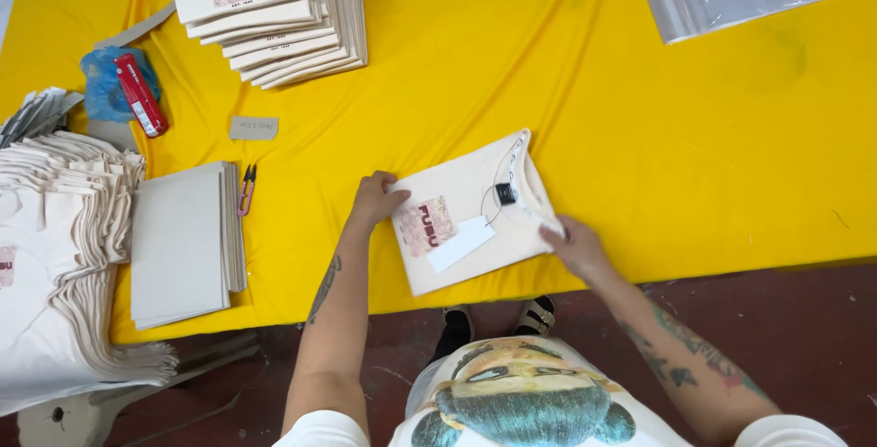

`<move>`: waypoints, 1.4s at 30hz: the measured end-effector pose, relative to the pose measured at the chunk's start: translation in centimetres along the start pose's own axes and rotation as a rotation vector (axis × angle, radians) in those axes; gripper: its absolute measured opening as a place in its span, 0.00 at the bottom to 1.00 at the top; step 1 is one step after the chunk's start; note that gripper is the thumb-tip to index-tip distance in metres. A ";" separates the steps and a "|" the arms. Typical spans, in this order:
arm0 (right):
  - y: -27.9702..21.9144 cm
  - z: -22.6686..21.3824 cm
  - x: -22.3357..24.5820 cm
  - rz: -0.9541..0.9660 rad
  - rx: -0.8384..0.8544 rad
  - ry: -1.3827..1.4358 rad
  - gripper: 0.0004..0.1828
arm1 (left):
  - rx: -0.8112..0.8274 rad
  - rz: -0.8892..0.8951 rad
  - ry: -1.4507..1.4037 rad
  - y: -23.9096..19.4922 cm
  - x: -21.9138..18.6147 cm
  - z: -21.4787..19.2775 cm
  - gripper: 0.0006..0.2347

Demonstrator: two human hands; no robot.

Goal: Folding t-shirts using a template board and stacking them on a table in a factory.

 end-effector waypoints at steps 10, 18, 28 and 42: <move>8.8 -9.4 11.8 -0.324 -0.355 -0.368 0.21 | 0.794 0.018 -0.702 -20.0 1.0 13.7 0.20; -3.3 12.2 14.1 -0.644 -0.190 -0.842 0.37 | 0.158 0.225 -0.107 -3.8 -3.6 3.9 0.21; -2.8 13.8 13.1 -0.597 -0.065 -0.886 0.51 | 0.136 0.364 0.322 5.6 -8.2 6.1 0.12; -3.2 13.7 13.1 -0.712 -0.156 -0.834 0.49 | -0.080 0.825 0.569 3.0 -20.1 14.7 0.11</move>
Point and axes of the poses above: each hand's wrist, its own y-axis towards the middle knuckle, its own z-axis out of the palm, x = y × z, the point moved 9 cm from there along y, towards the middle knuckle, and after that the axes turned 7 degrees about x, right-handed, at the moved point
